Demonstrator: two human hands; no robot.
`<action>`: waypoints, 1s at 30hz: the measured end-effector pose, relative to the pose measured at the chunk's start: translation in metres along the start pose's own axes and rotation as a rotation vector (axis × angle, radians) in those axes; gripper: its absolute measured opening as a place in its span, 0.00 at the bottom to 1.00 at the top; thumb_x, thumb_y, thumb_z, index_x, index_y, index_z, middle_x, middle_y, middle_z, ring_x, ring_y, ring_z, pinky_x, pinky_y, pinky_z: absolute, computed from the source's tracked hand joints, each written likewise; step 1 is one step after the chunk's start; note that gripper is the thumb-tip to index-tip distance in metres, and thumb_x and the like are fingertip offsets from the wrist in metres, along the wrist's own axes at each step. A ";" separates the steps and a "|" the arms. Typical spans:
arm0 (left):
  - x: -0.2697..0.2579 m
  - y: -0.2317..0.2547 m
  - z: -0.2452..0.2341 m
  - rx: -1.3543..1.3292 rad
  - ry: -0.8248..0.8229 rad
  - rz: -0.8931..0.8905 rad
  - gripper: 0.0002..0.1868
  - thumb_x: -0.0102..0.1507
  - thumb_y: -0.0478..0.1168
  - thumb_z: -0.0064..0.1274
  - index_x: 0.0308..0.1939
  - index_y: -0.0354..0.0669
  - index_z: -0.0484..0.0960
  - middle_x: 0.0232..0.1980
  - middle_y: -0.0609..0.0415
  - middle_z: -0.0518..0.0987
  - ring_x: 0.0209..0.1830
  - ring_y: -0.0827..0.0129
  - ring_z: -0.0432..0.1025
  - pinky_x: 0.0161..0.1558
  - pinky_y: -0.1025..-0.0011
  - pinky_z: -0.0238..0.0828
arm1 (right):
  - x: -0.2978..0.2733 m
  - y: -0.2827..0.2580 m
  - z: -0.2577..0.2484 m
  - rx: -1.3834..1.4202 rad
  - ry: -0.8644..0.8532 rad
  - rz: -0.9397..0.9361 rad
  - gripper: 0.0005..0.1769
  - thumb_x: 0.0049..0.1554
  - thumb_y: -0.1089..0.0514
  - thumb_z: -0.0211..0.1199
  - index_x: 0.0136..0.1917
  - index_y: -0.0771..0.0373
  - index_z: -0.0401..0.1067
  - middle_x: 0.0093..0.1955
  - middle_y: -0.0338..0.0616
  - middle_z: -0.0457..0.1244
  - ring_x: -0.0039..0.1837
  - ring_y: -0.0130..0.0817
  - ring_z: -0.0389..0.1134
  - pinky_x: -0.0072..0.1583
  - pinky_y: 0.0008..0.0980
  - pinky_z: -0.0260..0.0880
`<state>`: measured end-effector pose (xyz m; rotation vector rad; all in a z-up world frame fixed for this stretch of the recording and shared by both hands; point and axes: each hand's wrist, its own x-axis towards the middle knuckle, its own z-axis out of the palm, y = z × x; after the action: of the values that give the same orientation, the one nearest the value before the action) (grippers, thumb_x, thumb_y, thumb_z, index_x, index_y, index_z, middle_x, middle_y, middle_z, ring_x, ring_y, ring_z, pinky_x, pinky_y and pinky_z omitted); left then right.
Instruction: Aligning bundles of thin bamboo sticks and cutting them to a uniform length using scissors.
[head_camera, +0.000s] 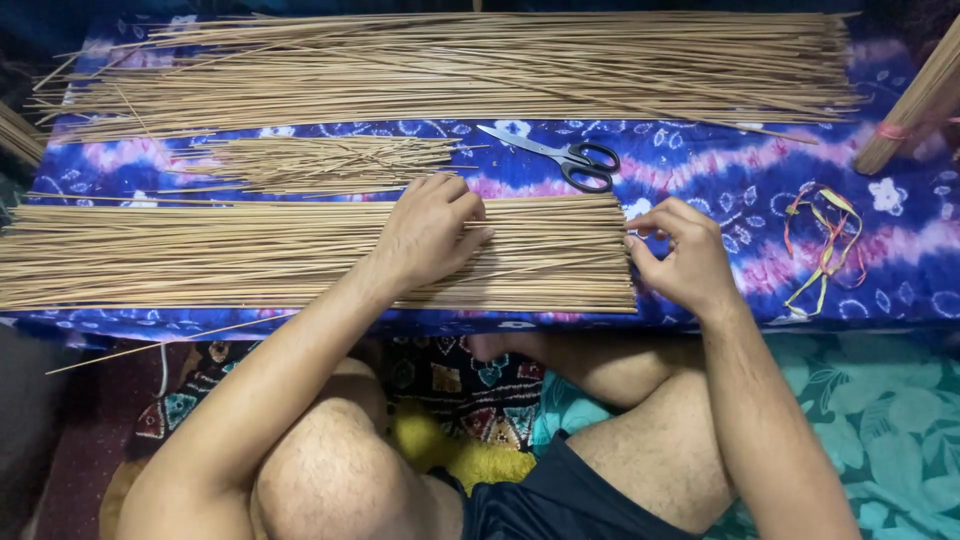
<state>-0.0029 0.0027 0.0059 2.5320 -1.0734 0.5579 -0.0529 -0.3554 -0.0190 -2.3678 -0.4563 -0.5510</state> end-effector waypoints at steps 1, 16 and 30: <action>-0.002 0.001 -0.007 0.000 -0.003 -0.001 0.13 0.59 0.48 0.67 0.37 0.53 0.78 0.36 0.58 0.73 0.45 0.61 0.73 0.50 0.60 0.68 | 0.000 -0.005 -0.001 0.002 -0.001 0.002 0.12 0.49 0.65 0.73 0.47 0.55 0.83 0.40 0.41 0.68 0.42 0.39 0.69 0.43 0.30 0.70; -0.024 -0.001 -0.002 0.026 -0.585 -0.022 0.10 0.54 0.47 0.63 0.36 0.54 0.81 0.34 0.58 0.83 0.39 0.54 0.81 0.42 0.53 0.79 | -0.004 -0.009 0.009 -0.050 -0.130 -0.154 0.06 0.48 0.62 0.71 0.42 0.58 0.80 0.42 0.45 0.66 0.48 0.49 0.68 0.52 0.43 0.70; -0.022 0.005 -0.003 0.167 -0.611 0.003 0.10 0.56 0.48 0.60 0.38 0.53 0.81 0.36 0.58 0.84 0.41 0.55 0.82 0.44 0.54 0.80 | -0.006 -0.014 0.008 -0.062 -0.184 -0.146 0.06 0.50 0.65 0.68 0.44 0.61 0.78 0.42 0.46 0.65 0.48 0.51 0.69 0.53 0.45 0.71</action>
<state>-0.0208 0.0140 -0.0016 2.9344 -1.2602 -0.1596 -0.0622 -0.3413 -0.0201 -2.4694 -0.7092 -0.4191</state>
